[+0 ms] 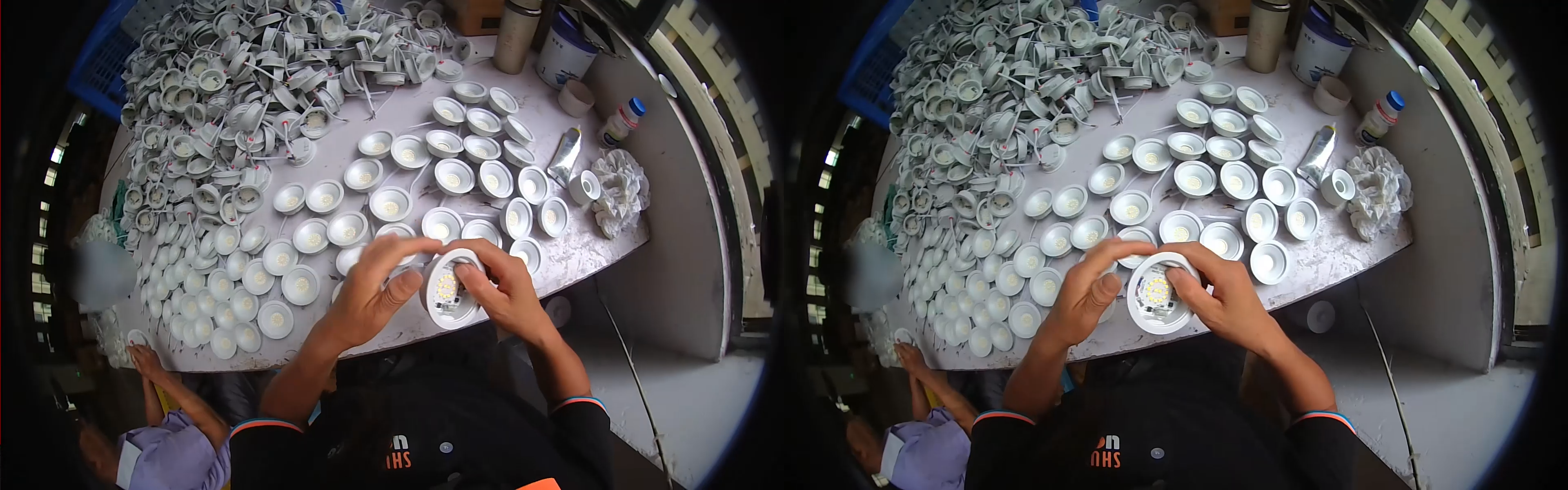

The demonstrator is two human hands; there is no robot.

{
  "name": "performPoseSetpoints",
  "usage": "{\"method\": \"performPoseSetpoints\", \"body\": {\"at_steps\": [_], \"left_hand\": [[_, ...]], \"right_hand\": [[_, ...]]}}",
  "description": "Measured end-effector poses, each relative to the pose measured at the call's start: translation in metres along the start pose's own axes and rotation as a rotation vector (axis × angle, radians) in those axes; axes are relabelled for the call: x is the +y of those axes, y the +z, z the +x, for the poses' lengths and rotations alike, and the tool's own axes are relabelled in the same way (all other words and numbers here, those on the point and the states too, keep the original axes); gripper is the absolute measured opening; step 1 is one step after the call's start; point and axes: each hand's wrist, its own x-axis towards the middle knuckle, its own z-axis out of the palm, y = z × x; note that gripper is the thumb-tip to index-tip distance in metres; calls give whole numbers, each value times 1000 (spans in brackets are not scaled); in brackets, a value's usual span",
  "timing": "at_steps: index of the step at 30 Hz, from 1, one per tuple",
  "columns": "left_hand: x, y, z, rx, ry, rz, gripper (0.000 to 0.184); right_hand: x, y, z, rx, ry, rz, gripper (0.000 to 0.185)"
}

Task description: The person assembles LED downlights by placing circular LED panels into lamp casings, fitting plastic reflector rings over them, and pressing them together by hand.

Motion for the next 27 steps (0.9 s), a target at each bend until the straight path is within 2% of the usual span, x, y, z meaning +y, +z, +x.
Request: {"method": "performPoseSetpoints", "body": {"at_steps": [1, 2, 4, 6, 8, 9, 10, 13, 16, 23, 25, 27], "left_hand": [[4, 18, -2, 81, -204, -370, 43], [4, 18, 0, 79, -201, -369, 43], [6, 9, -3, -74, -352, -311, 67], [9, 15, -1, -14, -316, -330, 59], [9, 16, 0, 9, -380, -287, 42], [13, 10, 1, -46, -397, -102, 35], [14, 12, 0, -11, -384, -49, 32], [18, 14, -7, 6, -391, 73, 29], [6, 20, -10, 36, -407, 43, 27], [-15, 28, -11, -51, -394, -18, 29], [-16, 32, -10, 43, -337, 21, 29], [-9, 27, -3, -5, -449, 22, 29]], "right_hand": [[2, -1, -1, 6, 0, -8, 26], [3, -1, -1, 8, -5, -11, 26], [1, -3, -4, 19, 63, -69, 25], [0, -1, -2, 68, 35, -151, 24], [-10, 6, 1, 117, 82, -232, 22], [3, 6, 2, 142, -10, -312, 21], [4, 6, 4, 147, -43, -354, 20], [0, 6, 8, 120, -124, -402, 21], [-5, 5, 11, 64, -127, -464, 22], [-4, 0, 16, -9, -144, -625, 20], [-7, -4, 18, -33, -191, -661, 20], [-12, -6, 20, -50, -174, -681, 19]]}}
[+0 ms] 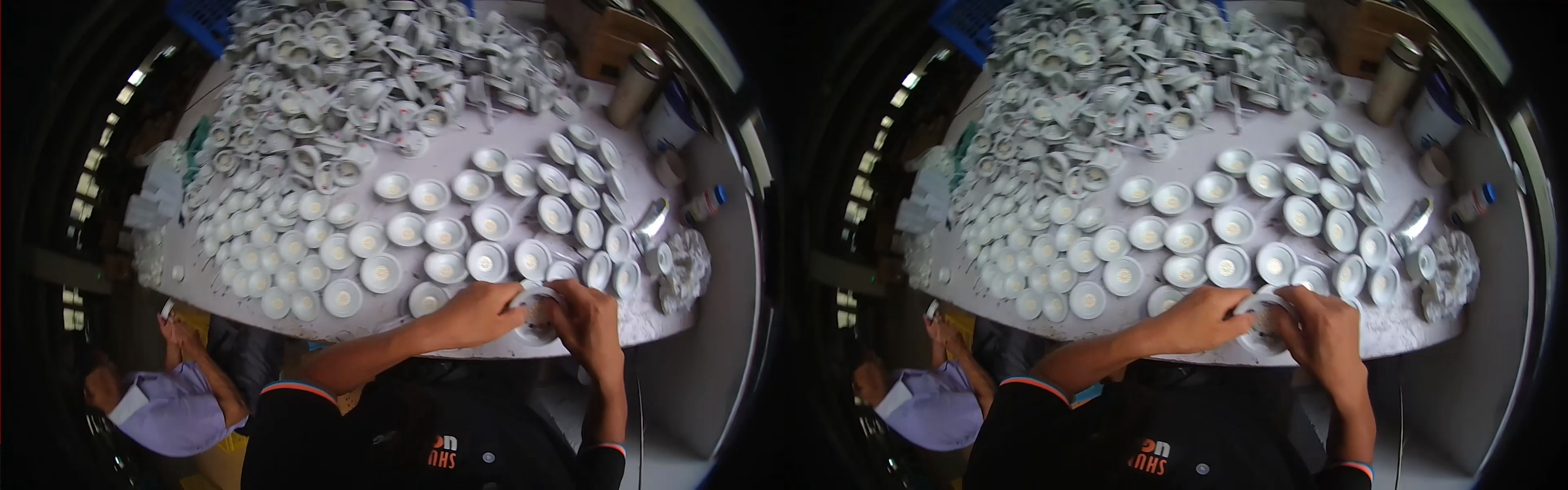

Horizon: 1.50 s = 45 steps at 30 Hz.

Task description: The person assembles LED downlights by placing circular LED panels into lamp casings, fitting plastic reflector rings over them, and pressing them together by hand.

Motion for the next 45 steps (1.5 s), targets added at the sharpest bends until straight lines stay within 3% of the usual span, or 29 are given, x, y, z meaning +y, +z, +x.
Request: {"method": "performPoseSetpoints", "body": {"at_steps": [4, 6, 11, 15, 17, 19, 21, 22, 24, 26, 30, 37, 45], "left_hand": [[7, 6, 1, 82, 19, 106, 27], [1, 15, -2, 142, 181, 129, 26], [23, 19, 5, 93, 151, 83, 21], [10, 36, 17, 43, 120, 46, 24], [-2, 48, 26, 57, 102, -73, 27], [-10, 48, 29, 12, 19, -73, 28], [6, 41, 28, 11, -212, -430, 27], [8, 39, 28, 28, -217, -478, 26], [12, 33, 30, 21, -238, -533, 26], [9, 32, 34, 10, -260, -597, 27], [11, 34, 40, -8, -276, -598, 28], [9, 34, 44, -18, -276, -583, 29], [11, 35, 41, -8, -278, -571, 28]], "right_hand": [[17, -2, -3, -21, -77, -26, 18], [19, -9, -6, -12, -109, 70, 18], [29, -17, -14, 6, -140, 163, 21], [46, -23, -22, -4, -73, 131, 26], [55, -35, -24, -136, 142, 355, 33], [90, -45, -28, 251, 211, 480, 25], [147, -59, -29, 622, 332, 283, 17], [178, -66, -33, 739, 339, 99, 15], [223, -83, -46, 636, 441, -217, 26], [243, -90, -54, 563, 412, -347, 38], [266, -94, -59, 437, 404, -390, 45], [266, -97, -56, 383, 466, -347, 44], [270, -100, -59, 418, 480, -224, 26]]}}
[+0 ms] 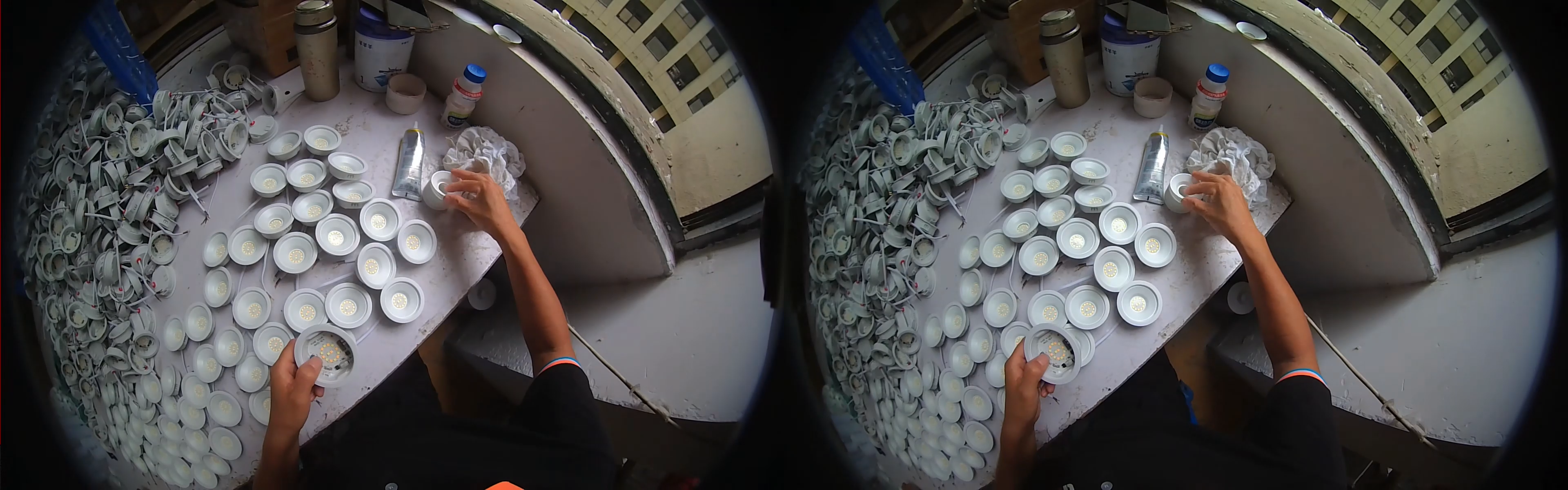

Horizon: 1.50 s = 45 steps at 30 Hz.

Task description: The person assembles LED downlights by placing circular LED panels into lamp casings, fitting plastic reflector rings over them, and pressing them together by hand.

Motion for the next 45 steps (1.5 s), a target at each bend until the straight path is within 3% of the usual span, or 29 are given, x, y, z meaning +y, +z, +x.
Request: {"method": "performPoseSetpoints", "body": {"at_steps": [7, 12, 15, 20, 22, 26, 31, 40, 45], "left_hand": [[-2, 0, -3, -10, 10, -11, 27], [-3, 3, -5, -6, 39, -41, 26], [-5, 1, -7, -21, 41, -15, 27], [-5, 2, -10, -38, 37, -65, 28], [-4, 3, -11, -61, 39, -104, 26], [-7, 0, -17, -91, 61, -151, 26], [-11, -2, -24, -68, 71, -194, 28], [-19, -1, -29, -5, 60, -179, 39], [-18, 1, -33, -18, 153, -257, 40]], "right_hand": [[6, 2, -3, 48, 34, 166, 19], [14, 14, -6, 339, 42, 477, 18], [-18, 1, -22, 483, -12, 283, 14], [-69, 4, -53, 450, -95, 434, 5], [-94, 7, -67, 328, -45, 639, 7], [-141, 11, -85, 243, -162, 694, 6], [-179, 7, -100, 172, -429, 513, 25], [-221, 10, -117, 178, -880, 278, 30], [-217, 17, -122, -60, -950, 164, 31]]}}
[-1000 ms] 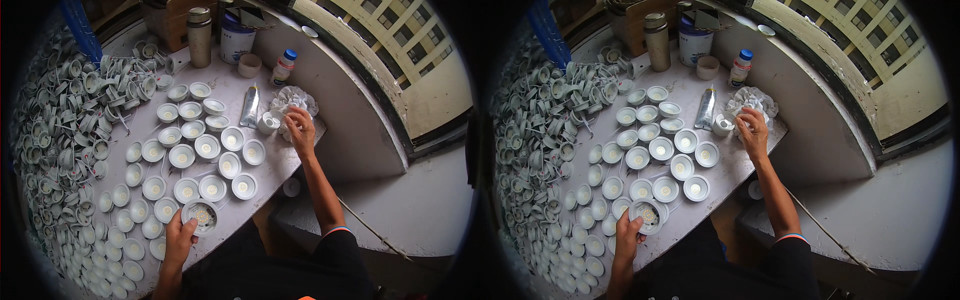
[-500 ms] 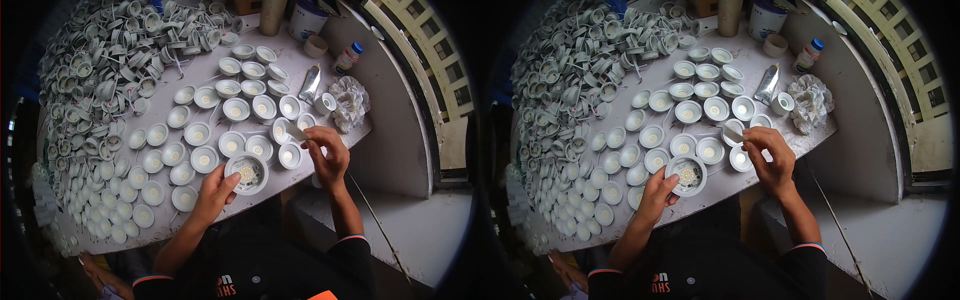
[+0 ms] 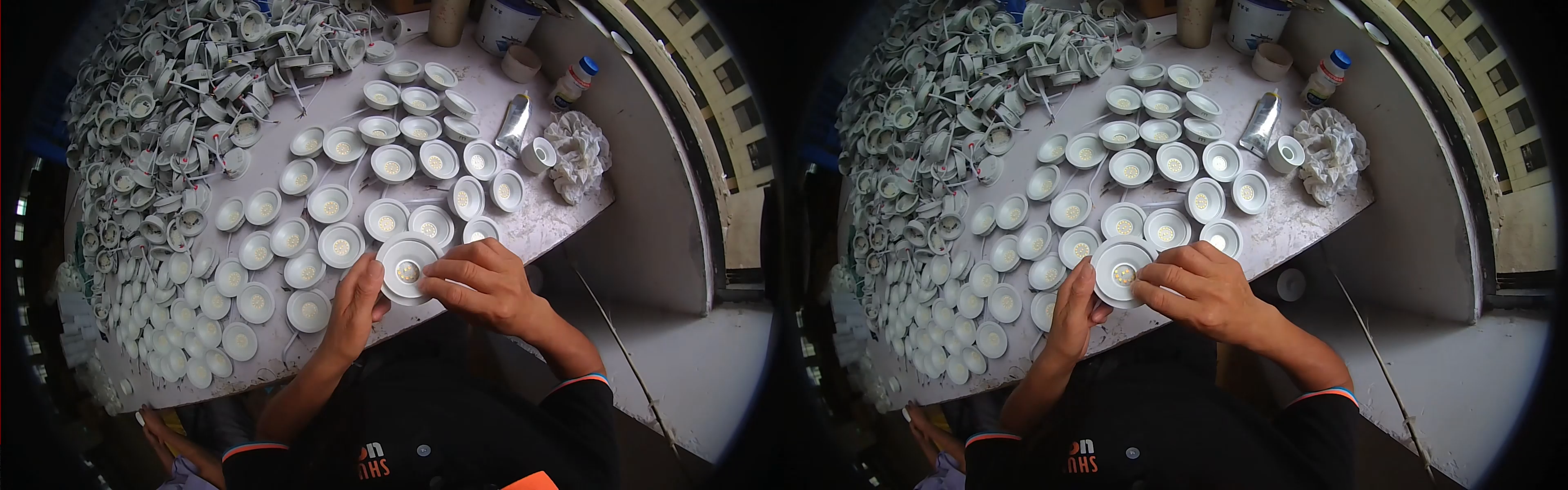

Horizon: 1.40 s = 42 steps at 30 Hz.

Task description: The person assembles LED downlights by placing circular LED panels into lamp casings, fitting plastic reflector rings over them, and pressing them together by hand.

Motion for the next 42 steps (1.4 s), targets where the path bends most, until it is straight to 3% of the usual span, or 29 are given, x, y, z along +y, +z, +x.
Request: {"method": "performPoseSetpoints", "body": {"at_steps": [6, 10, 12, 13, 15, 19, 24, 30, 36, 38, 42], "left_hand": [[-3, 3, -1, -47, 89, 115, 36], [0, -4, -4, -54, -21, 187, 38], [0, 3, -7, -13, 170, 286, 39], [-1, 5, -9, -17, 166, 289, 39], [-2, 7, -11, -14, 209, 321, 38], [-8, 9, -9, -81, 311, 406, 37], [-6, 17, -7, -26, 238, 565, 32], [-8, 13, -2, -34, 174, 497, 29], [-5, 20, 1, -36, 189, 532, 30], [-4, 19, 2, -24, 171, 567, 31], [-8, 14, 5, -30, 74, 498, 29]], "right_hand": [[3, -4, 0, -174, 61, 126, 39], [2, -2, -6, -73, 80, 251, 45], [2, 4, -13, 183, 306, 368, 50], [-1, 3, -14, 185, 311, 368, 50], [-7, -1, -14, 67, 701, 734, 51], [-12, 8, -17, -44, 828, 866, 47], [-15, 13, -13, 13, 832, 845, 41], [-16, 17, -16, 37, 793, 832, 40], [-17, 25, -20, 38, 916, 889, 39], [-17, 29, -20, 101, 810, 770, 40], [-16, 24, -17, -1, 825, 753, 40]]}}
